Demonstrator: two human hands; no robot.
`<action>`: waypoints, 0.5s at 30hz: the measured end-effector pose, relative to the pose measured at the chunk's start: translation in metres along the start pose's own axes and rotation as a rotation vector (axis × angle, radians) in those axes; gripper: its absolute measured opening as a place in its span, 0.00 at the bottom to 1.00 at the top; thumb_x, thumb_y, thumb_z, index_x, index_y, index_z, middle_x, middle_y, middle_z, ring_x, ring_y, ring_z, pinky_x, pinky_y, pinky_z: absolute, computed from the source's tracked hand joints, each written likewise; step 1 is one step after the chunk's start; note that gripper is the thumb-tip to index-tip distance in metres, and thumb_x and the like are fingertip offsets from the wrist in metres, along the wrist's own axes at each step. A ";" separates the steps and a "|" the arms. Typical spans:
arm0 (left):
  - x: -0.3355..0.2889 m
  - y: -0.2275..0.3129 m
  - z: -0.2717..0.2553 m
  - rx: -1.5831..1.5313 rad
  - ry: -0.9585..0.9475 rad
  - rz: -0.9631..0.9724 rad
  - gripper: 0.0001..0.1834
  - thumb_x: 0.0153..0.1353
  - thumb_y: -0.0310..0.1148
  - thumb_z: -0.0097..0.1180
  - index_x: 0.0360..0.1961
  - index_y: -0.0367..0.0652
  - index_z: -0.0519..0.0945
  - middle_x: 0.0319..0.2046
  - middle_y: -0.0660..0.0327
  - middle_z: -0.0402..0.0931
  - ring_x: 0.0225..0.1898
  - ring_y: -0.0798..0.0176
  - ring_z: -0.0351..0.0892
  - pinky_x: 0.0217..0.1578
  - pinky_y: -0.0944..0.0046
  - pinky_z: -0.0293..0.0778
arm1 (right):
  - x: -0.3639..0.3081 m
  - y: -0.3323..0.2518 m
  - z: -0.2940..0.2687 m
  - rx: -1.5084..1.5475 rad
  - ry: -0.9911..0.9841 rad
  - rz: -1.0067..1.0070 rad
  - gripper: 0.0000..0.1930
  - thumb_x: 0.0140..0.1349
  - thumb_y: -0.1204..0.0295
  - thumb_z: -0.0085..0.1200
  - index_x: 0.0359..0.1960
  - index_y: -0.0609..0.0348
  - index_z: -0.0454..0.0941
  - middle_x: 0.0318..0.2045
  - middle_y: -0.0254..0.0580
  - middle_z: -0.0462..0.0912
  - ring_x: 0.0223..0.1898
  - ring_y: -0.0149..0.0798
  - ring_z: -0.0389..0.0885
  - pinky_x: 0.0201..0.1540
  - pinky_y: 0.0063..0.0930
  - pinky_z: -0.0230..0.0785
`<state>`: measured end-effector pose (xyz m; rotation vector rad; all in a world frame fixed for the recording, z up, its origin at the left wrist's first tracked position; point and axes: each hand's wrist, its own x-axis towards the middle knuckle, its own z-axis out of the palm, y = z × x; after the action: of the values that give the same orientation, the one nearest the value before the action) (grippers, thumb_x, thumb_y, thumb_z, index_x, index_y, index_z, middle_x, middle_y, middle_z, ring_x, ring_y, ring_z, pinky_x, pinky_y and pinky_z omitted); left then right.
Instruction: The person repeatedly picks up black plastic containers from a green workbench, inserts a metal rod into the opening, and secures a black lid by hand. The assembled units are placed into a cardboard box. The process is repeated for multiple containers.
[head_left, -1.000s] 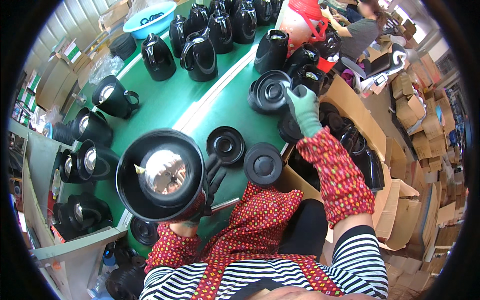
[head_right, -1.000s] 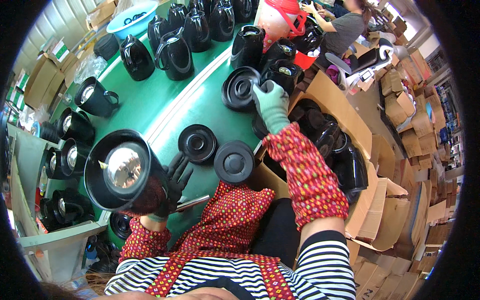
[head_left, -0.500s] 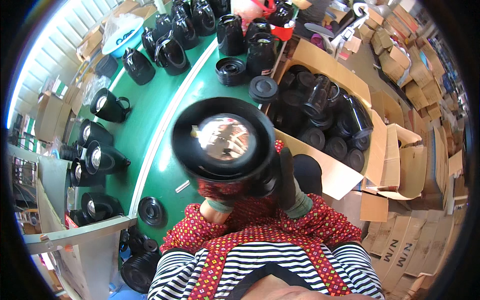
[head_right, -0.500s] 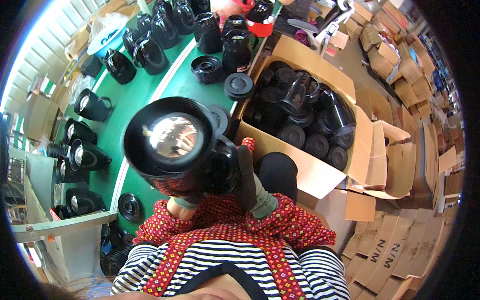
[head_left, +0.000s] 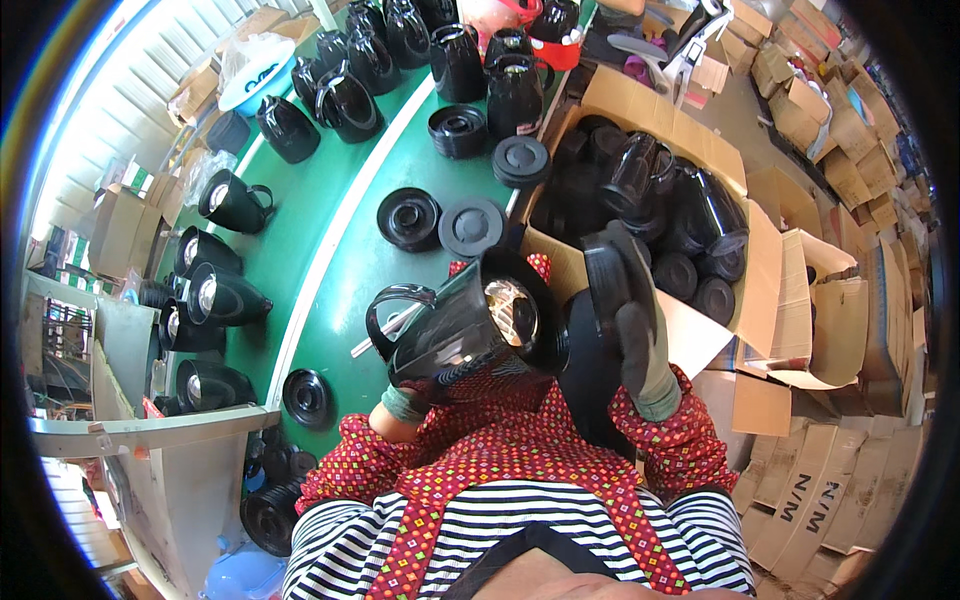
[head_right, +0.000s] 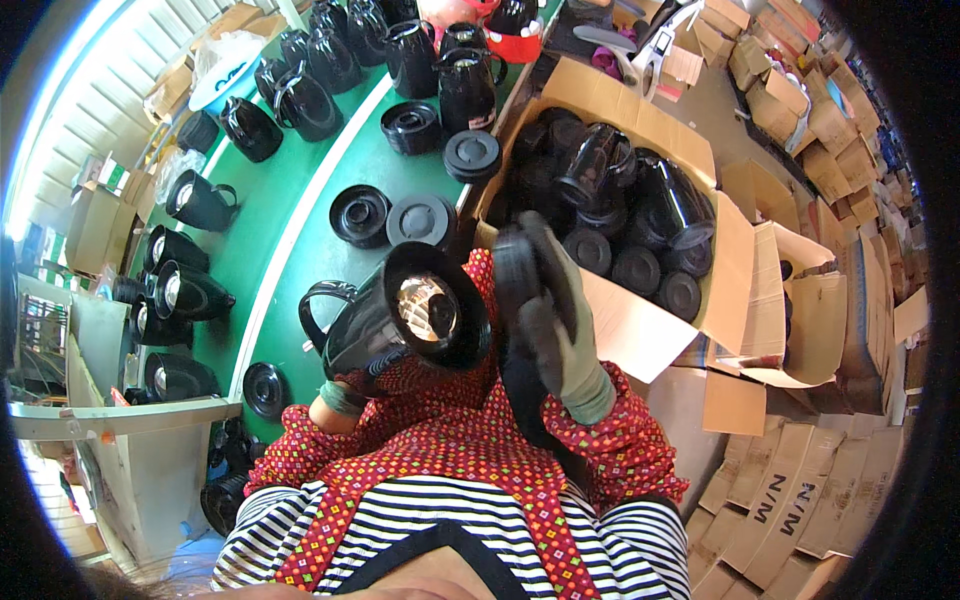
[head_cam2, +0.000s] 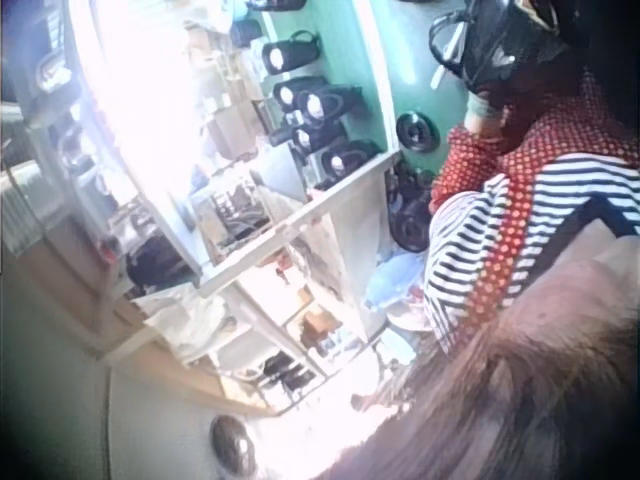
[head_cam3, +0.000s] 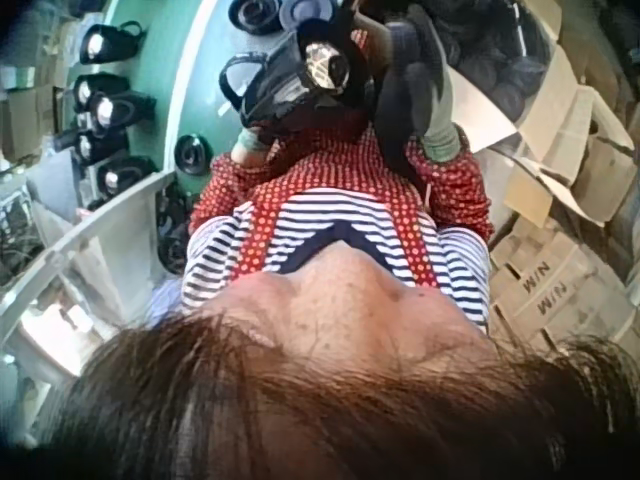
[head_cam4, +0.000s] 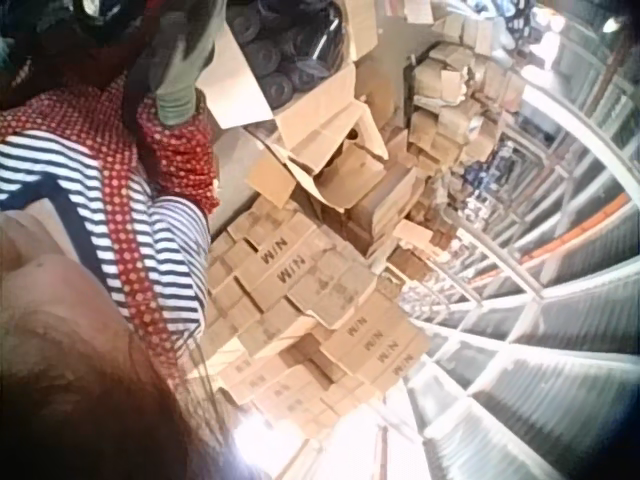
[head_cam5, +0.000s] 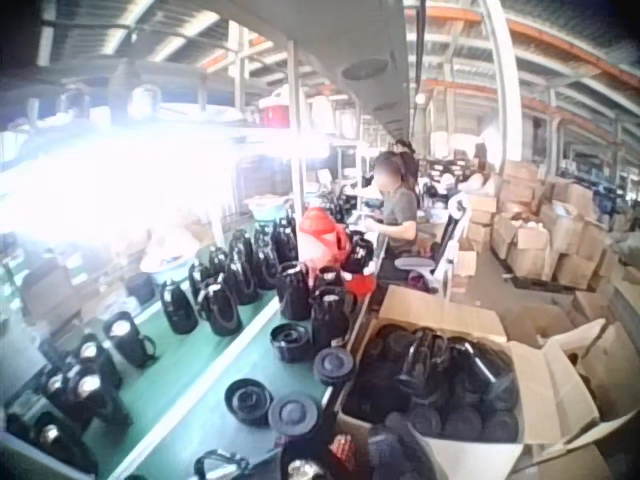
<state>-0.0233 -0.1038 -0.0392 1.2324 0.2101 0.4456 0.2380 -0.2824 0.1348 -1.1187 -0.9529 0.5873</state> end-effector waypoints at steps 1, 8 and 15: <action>-0.004 -0.003 0.002 -0.296 -0.040 -0.022 0.32 0.83 0.45 0.42 0.79 0.38 0.58 0.77 0.49 0.61 0.74 0.50 0.68 0.73 0.48 0.68 | 0.001 -0.002 -0.004 -0.206 -0.090 -0.114 0.44 0.72 0.44 0.54 0.78 0.65 0.61 0.75 0.57 0.67 0.75 0.54 0.66 0.77 0.46 0.54; -0.011 -0.021 0.004 -0.718 0.139 -0.071 0.34 0.80 0.50 0.42 0.79 0.42 0.59 0.72 0.51 0.66 0.71 0.51 0.71 0.72 0.46 0.68 | -0.002 -0.006 0.001 -0.543 -0.332 -0.196 0.48 0.66 0.39 0.58 0.77 0.64 0.64 0.75 0.63 0.63 0.76 0.63 0.60 0.77 0.55 0.49; -0.002 0.003 0.026 -0.352 0.075 0.121 0.41 0.75 0.61 0.53 0.76 0.43 0.64 0.69 0.53 0.73 0.69 0.49 0.73 0.71 0.41 0.67 | -0.009 0.002 -0.004 -0.447 -0.372 -0.181 0.51 0.65 0.36 0.57 0.78 0.64 0.63 0.76 0.64 0.59 0.76 0.63 0.59 0.77 0.54 0.48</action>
<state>-0.0156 -0.1269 -0.0281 0.8870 0.1149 0.6063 0.2376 -0.2909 0.1298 -1.3214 -1.5449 0.4515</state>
